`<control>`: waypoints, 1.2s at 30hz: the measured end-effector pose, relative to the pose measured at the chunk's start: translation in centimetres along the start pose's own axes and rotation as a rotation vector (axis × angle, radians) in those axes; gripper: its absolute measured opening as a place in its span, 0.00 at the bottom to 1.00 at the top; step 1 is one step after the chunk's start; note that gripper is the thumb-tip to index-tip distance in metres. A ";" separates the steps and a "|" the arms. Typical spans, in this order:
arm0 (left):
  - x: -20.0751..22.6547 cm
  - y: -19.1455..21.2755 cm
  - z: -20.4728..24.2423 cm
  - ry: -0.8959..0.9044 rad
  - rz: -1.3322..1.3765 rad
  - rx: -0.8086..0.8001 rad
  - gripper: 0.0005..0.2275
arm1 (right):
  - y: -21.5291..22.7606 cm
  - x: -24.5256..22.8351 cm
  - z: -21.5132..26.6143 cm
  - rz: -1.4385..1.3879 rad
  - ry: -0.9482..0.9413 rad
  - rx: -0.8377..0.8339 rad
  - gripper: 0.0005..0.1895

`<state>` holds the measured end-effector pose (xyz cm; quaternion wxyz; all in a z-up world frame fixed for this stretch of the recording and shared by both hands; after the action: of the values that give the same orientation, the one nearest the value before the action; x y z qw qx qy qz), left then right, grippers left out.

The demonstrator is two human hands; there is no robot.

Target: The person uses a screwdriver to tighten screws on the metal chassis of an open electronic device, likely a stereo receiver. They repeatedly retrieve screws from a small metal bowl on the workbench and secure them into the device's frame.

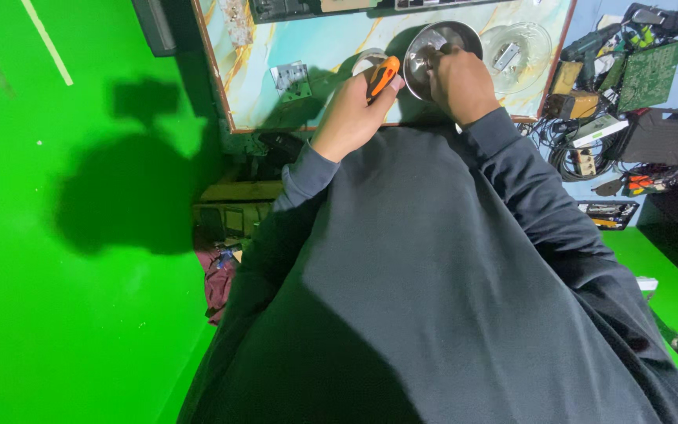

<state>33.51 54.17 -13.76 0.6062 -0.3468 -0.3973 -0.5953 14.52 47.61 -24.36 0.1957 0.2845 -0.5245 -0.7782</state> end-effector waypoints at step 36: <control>4.6 -12.2 3.0 0.220 0.515 -0.204 0.11 | 19.3 1.0 12.0 -0.798 -0.016 0.317 0.06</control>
<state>21.02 54.20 -8.95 0.7385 -0.4290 -0.1663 -0.4929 6.08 48.29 -3.20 -0.1708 0.4858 -0.4877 -0.7050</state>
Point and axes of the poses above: each hand's wrist, its own z-axis away from the middle knuckle, its own y-axis out of the back of the hand, x = y × z, the point moved 6 cm from there along -z, towards the middle knuckle, and after that the axes turned 14 degrees about z, right-handed, at the moved point
